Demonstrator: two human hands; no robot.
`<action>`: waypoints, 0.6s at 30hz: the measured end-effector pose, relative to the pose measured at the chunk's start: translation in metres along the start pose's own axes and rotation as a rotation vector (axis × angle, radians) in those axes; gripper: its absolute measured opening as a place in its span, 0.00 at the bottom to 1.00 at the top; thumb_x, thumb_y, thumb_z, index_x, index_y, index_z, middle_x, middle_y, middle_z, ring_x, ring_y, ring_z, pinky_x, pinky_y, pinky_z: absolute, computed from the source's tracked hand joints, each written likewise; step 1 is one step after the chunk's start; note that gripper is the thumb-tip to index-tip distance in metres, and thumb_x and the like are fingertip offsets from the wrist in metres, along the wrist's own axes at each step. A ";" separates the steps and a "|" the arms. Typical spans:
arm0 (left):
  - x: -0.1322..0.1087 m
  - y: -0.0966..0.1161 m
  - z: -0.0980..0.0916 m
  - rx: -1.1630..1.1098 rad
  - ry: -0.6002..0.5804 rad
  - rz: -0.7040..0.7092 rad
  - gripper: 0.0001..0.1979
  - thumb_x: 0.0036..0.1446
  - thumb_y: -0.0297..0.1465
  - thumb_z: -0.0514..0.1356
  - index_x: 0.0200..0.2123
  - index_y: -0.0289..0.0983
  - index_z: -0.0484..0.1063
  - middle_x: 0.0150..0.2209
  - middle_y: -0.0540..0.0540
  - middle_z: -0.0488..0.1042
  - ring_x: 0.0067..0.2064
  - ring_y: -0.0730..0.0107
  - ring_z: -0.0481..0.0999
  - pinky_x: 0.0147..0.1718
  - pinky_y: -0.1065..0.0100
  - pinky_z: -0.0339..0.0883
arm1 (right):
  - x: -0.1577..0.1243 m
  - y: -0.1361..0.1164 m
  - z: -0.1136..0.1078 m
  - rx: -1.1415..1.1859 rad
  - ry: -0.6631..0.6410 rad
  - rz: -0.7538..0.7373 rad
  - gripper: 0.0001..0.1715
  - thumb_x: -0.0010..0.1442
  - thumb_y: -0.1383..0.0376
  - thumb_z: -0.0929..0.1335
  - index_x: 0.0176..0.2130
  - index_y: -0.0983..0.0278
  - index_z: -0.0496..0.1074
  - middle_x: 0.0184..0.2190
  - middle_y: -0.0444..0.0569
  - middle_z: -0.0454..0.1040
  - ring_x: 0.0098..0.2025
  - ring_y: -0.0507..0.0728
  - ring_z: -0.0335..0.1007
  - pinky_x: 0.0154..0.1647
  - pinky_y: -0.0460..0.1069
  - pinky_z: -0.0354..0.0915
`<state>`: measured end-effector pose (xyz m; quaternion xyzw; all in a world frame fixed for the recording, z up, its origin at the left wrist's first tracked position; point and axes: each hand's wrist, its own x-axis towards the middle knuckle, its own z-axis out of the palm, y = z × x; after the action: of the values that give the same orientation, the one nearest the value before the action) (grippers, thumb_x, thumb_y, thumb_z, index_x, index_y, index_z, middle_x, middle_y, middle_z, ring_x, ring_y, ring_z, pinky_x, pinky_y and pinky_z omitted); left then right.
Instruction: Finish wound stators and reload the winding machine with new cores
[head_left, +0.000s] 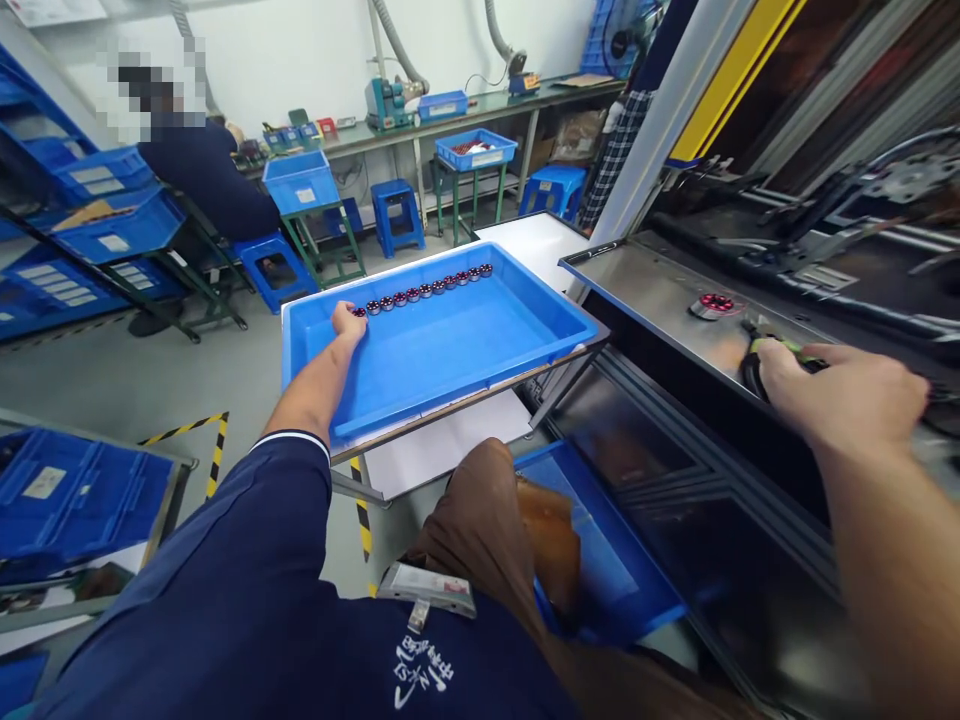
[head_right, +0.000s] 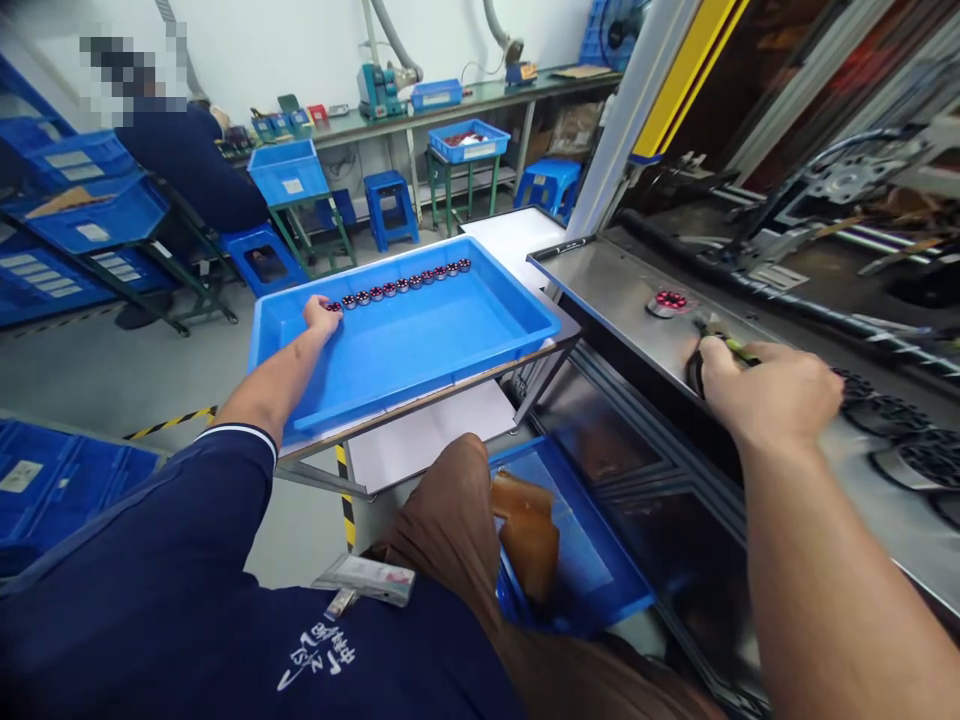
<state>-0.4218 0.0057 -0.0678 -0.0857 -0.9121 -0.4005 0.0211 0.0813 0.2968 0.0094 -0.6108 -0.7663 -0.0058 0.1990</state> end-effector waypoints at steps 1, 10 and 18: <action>0.002 -0.001 0.003 0.005 0.015 0.006 0.20 0.65 0.38 0.61 0.56 0.35 0.69 0.56 0.40 0.72 0.53 0.58 0.75 0.51 0.51 0.74 | -0.004 -0.006 -0.006 0.012 -0.019 0.075 0.27 0.58 0.62 0.71 0.51 0.80 0.79 0.42 0.82 0.77 0.49 0.77 0.75 0.42 0.64 0.65; 0.000 0.005 0.018 0.087 0.084 0.057 0.21 0.64 0.37 0.62 0.58 0.37 0.68 0.60 0.39 0.69 0.57 0.55 0.73 0.54 0.49 0.71 | -0.020 -0.008 -0.008 0.238 0.556 0.031 0.25 0.51 0.70 0.71 0.50 0.76 0.78 0.50 0.72 0.75 0.56 0.72 0.71 0.56 0.63 0.62; -0.021 0.044 0.045 0.126 -0.330 0.355 0.18 0.65 0.38 0.61 0.54 0.35 0.71 0.55 0.40 0.73 0.53 0.59 0.75 0.52 0.51 0.73 | -0.018 0.005 0.004 0.100 0.567 -0.198 0.29 0.51 0.62 0.69 0.50 0.76 0.75 0.49 0.74 0.73 0.53 0.74 0.69 0.49 0.64 0.60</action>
<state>-0.3922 0.0648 -0.0682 -0.3075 -0.8969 -0.3133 -0.0528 0.0882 0.2827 -0.0009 -0.4967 -0.7354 -0.1577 0.4331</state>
